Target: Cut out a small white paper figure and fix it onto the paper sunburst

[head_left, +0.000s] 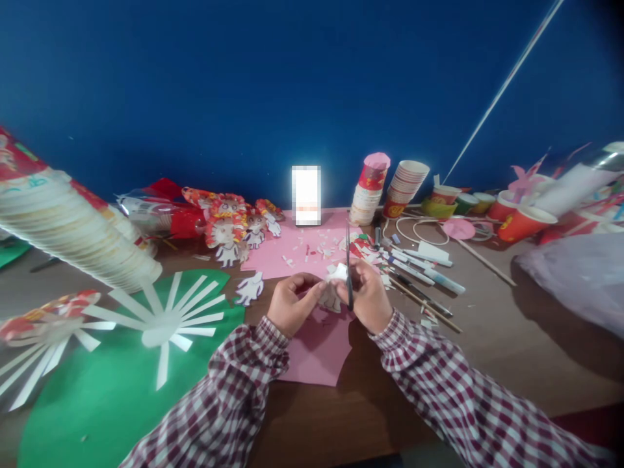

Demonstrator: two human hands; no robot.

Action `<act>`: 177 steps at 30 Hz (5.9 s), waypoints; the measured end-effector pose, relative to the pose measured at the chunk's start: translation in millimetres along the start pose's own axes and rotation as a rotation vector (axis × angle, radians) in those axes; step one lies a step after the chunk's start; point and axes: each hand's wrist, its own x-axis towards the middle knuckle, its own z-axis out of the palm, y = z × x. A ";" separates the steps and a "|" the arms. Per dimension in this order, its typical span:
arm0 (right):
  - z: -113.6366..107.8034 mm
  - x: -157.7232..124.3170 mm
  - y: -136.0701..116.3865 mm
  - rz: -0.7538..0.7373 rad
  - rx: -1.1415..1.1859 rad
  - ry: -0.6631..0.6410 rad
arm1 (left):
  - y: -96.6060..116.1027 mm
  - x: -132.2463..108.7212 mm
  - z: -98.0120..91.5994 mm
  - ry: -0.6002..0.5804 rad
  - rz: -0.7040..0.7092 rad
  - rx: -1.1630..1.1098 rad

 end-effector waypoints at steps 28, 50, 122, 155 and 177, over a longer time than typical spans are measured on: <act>-1.0 -3.7 -2.4 -0.114 -0.163 -0.002 | 5.7 0.2 -1.3 -0.105 -0.117 -0.166; -0.8 -2.8 1.2 -0.011 0.057 -0.107 | -5.6 -0.5 1.6 -0.093 -0.120 -0.054; -1.3 3.9 4.1 0.187 0.207 -0.045 | 1.8 1.0 -4.1 -0.092 -0.226 -0.151; 3.5 -4.7 -2.0 0.040 0.066 -0.119 | -12.8 2.6 -3.5 -0.023 -0.098 -0.053; 0.0 1.8 3.4 0.175 0.287 -0.138 | -5.0 6.1 -6.6 0.032 -0.282 -0.278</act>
